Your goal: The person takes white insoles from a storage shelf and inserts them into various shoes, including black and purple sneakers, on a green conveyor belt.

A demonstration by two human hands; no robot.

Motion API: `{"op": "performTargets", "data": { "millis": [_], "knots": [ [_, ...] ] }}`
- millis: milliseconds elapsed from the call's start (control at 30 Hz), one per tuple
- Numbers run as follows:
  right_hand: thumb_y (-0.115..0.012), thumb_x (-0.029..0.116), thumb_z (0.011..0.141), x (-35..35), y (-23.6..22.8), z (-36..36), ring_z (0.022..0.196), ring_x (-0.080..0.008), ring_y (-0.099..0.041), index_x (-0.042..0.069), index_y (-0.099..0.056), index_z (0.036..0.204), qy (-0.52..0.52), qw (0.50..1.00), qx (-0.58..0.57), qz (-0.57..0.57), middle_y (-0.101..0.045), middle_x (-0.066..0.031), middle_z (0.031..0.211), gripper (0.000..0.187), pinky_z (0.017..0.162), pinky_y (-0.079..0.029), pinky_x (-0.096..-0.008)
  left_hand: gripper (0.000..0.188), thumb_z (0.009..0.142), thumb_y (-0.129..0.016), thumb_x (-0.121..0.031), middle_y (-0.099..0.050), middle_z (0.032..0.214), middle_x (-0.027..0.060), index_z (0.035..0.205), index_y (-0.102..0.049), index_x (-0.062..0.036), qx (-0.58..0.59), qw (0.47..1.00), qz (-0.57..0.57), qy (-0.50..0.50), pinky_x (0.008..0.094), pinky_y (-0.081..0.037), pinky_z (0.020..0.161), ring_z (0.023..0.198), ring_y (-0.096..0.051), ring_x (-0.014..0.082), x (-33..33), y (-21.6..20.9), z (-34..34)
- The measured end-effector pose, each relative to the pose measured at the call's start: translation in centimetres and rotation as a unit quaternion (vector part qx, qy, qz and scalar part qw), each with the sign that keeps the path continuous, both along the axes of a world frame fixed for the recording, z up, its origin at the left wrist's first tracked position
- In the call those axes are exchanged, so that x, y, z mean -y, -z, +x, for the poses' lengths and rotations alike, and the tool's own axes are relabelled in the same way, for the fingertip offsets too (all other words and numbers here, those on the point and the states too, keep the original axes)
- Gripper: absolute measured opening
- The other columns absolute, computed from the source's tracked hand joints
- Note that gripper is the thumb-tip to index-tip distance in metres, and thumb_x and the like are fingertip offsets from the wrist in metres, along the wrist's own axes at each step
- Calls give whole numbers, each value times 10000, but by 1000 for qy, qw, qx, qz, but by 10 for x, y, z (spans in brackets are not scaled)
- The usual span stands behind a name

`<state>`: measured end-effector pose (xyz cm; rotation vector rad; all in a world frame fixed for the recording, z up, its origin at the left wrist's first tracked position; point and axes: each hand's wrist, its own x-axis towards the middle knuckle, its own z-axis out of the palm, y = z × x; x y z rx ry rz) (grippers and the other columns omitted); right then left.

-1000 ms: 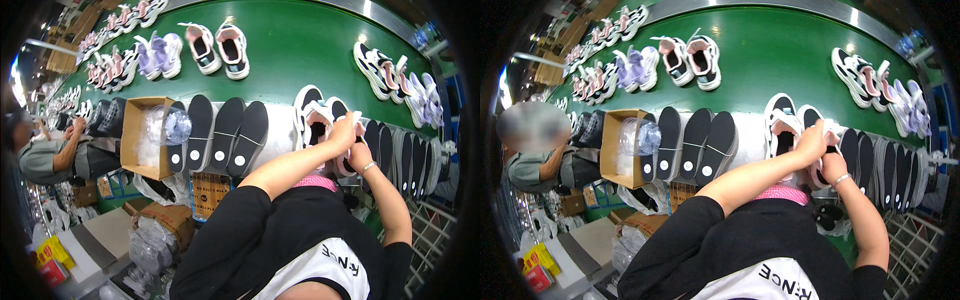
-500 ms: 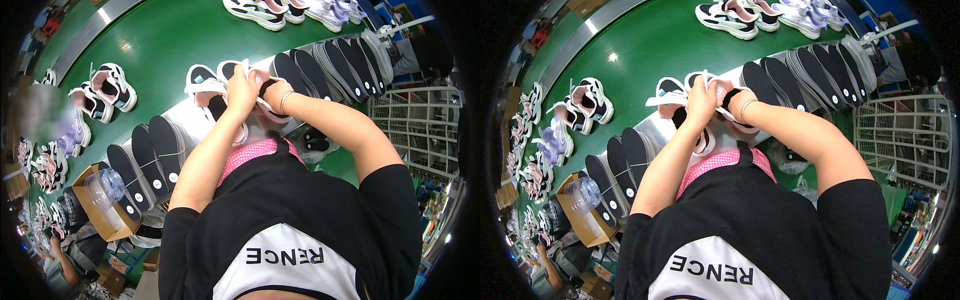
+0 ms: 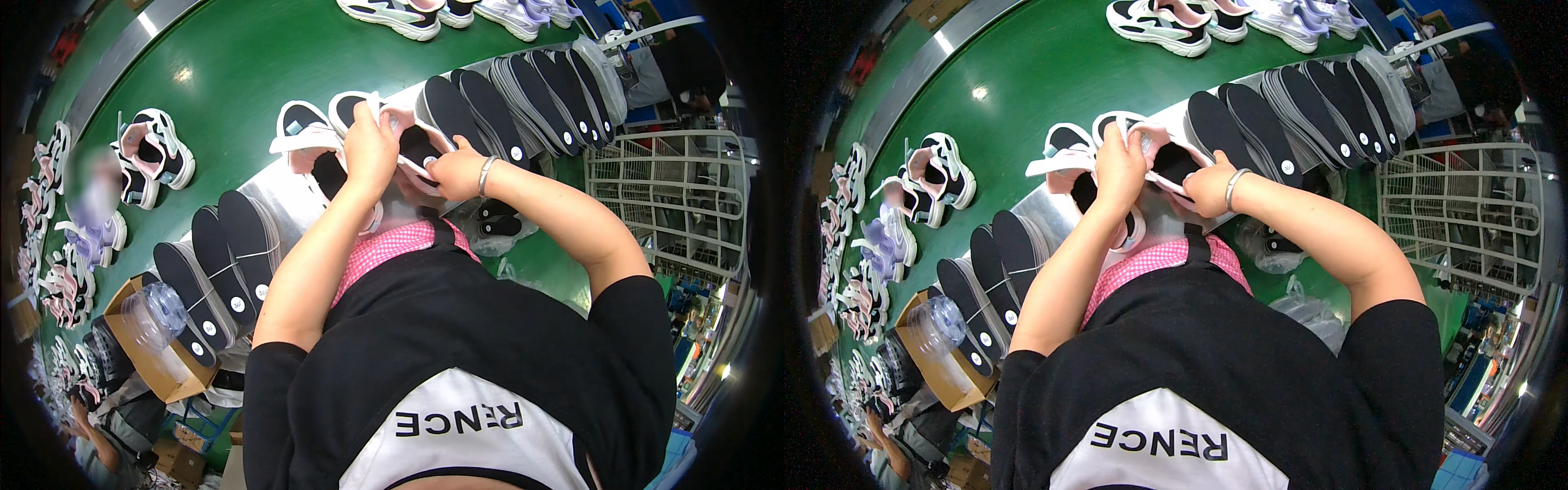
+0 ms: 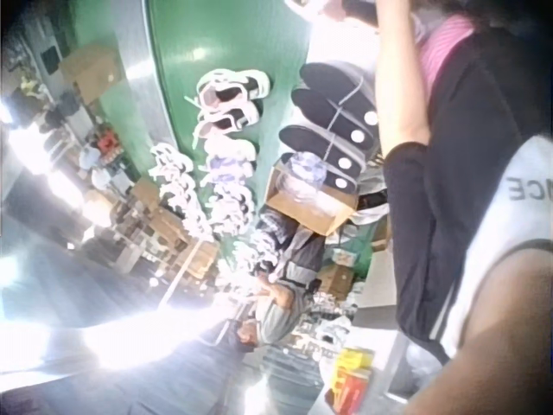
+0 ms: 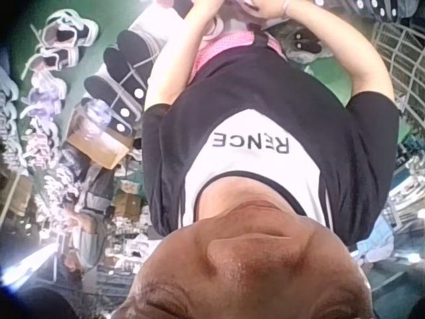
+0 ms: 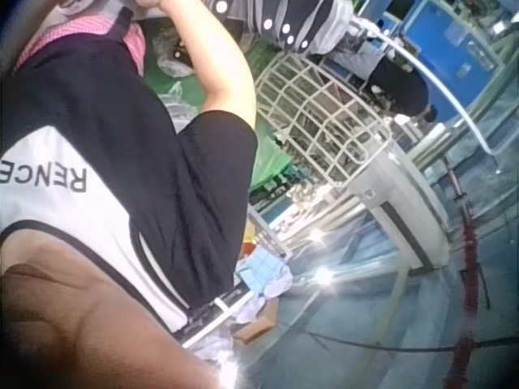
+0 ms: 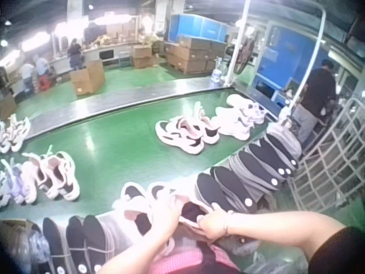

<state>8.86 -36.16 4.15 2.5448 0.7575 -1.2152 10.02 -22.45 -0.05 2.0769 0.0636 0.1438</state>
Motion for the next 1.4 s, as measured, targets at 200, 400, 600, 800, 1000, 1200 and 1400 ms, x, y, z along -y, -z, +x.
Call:
{"op": "performTargets", "data": {
  "millis": [200,400,600,800,1000,1200,1400],
  "knots": [
    [-478,202,785,20,-58,11,730,-186,-567,82,-549,939,160,853,258,425,-596,-56,734,207,924,-200,-467,233,805,-436,-42,-551,776,224,997,-354,61,30,997,-71,-22,372,-432,640,740,-561,354,-9,-2,-35],
    [-536,187,747,19,-48,-17,725,-202,-566,65,-548,940,47,940,169,291,-578,-51,674,229,938,-201,-474,214,808,-432,-38,-555,775,212,985,-356,57,47,998,-25,-33,363,-432,647,748,-567,331,-6,1,-34],
    [-519,141,635,9,14,-11,728,-252,-586,47,-610,755,-60,990,102,74,-596,-112,683,178,873,-237,-543,228,804,-454,-104,-544,722,245,930,-360,62,-32,999,-38,-16,400,-418,580,675,-555,364,-2,-1,-10],
    [-518,133,620,-1,27,-15,720,-265,-583,63,-612,695,-8,984,88,157,-601,-126,713,139,795,-317,-449,356,778,-512,-125,-533,845,206,1035,-354,62,3,986,-166,-32,344,-429,672,734,-553,308,-8,-3,-8],
    [-502,140,642,-10,18,-19,711,-252,-588,53,-599,736,38,984,91,146,-599,-111,723,161,779,-313,-453,559,754,-558,-132,-577,772,111,1191,-253,35,92,992,76,42,303,-447,537,625,-575,230,-55,-25,-62],
    [-489,203,679,-60,23,-30,660,-271,-575,61,-584,741,31,975,32,218,-594,-113,701,181,676,-323,-526,768,729,-562,-280,-578,680,174,1270,-115,31,-120,970,206,37,404,-447,524,593,-568,322,-46,-25,-47],
    [-570,147,711,-45,-14,7,917,-242,-499,41,-524,963,-23,851,161,500,-550,-103,951,277,864,-293,-419,574,712,-456,-99,-574,727,168,1245,-254,-30,-56,979,193,11,416,-444,545,602,-565,322,-85,-5,11]
  ]
}}
